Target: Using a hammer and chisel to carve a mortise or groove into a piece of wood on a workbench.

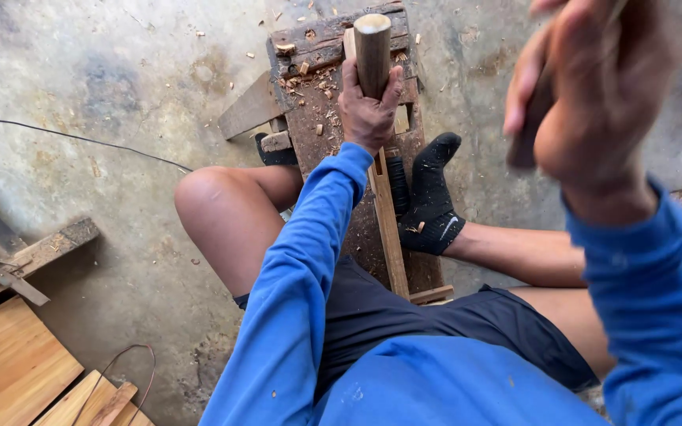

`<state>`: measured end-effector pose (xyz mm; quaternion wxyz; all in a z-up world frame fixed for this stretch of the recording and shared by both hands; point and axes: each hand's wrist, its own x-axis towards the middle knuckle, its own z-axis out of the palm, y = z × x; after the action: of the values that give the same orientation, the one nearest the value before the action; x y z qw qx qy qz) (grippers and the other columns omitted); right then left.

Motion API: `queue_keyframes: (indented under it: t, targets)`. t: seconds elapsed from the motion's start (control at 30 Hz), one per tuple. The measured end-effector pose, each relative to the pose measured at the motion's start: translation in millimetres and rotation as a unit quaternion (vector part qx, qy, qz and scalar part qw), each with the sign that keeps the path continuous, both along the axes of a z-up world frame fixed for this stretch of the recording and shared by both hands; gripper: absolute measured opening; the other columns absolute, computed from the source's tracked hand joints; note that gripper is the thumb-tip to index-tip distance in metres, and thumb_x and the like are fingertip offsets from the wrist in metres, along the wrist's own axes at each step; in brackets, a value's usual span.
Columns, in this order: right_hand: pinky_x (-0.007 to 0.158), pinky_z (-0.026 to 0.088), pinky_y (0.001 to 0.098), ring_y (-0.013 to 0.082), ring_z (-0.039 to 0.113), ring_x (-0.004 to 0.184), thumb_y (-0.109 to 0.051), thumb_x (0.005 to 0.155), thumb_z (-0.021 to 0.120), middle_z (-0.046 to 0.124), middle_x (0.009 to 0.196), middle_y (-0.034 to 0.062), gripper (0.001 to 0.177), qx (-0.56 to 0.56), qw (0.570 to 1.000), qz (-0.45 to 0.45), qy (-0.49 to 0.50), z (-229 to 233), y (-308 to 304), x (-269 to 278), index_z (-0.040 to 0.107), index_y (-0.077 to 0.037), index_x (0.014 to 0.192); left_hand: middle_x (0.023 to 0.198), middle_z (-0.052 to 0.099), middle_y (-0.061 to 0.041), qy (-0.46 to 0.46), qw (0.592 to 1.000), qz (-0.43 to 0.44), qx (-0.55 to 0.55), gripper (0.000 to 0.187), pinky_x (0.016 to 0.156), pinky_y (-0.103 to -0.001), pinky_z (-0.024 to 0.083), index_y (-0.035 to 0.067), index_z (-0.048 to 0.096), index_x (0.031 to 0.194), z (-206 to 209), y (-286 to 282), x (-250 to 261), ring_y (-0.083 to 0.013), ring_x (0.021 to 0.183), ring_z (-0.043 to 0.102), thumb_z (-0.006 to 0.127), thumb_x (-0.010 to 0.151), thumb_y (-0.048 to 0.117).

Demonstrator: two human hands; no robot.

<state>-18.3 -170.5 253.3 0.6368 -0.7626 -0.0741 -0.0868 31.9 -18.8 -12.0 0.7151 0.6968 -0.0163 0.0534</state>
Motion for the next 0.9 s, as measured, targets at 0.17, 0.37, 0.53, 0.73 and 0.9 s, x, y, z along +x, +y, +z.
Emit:
queue_keyframes:
  t: [0.17,0.37,0.53,0.73,0.9]
  targets:
    - [0.066,0.052,0.0395,0.0259,0.060,0.064,-0.042,0.119,0.050,0.061,0.078,0.0130,0.046,-0.410,0.905,0.098,0.057,-122,-32,56,0.062,-0.002,0.101,0.095,0.076,-0.009,0.018,1.000,-0.010,-0.003,0.049,0.075,-0.034,0.066,0.011,0.049,0.124,-7,0,0,-0.0184,0.084,0.078,0.075,0.095,0.041]
    - [0.055,0.052,0.0461,0.0320,0.066,0.057,-0.057,0.106,0.053,0.067,0.066,0.0195,0.060,-0.554,0.739,0.177,0.339,-40,25,118,0.067,0.001,0.100,0.097,0.076,-0.013,0.049,0.998,0.025,0.001,0.050,0.074,-0.037,0.061,0.008,0.051,0.127,-18,-4,6,-0.0223,0.085,0.076,0.077,0.092,0.033]
    - [0.051,0.053,0.0472,0.0312,0.065,0.055,-0.057,0.104,0.052,0.067,0.066,0.0186,0.061,-0.525,0.709,0.179,0.435,-43,44,114,0.066,0.002,0.101,0.096,0.078,-0.013,0.112,0.993,-0.017,-0.025,0.050,0.072,-0.037,0.064,0.009,0.049,0.125,-29,-8,7,-0.0224,0.083,0.078,0.077,0.094,0.035]
    - [0.047,0.052,0.0482,0.0312,0.061,0.052,-0.053,0.104,0.053,0.065,0.068,0.0173,0.059,-0.476,0.729,0.143,0.470,-34,44,134,0.066,0.004,0.102,0.098,0.076,-0.015,0.082,0.996,0.023,0.032,0.055,0.076,-0.038,0.061,0.010,0.049,0.131,-27,-4,0,-0.0259,0.085,0.076,0.078,0.092,0.035]
    - [0.045,0.048,0.0431,0.0264,0.060,0.051,-0.062,0.103,0.054,0.064,0.066,0.0169,0.064,-0.481,0.726,0.178,0.458,-68,28,133,0.067,0.002,0.102,0.086,0.078,-0.016,0.178,0.984,-0.025,-0.001,0.062,0.070,-0.037,0.061,0.009,0.045,0.133,-8,-3,2,-0.0250,0.077,0.079,0.077,0.089,0.040]
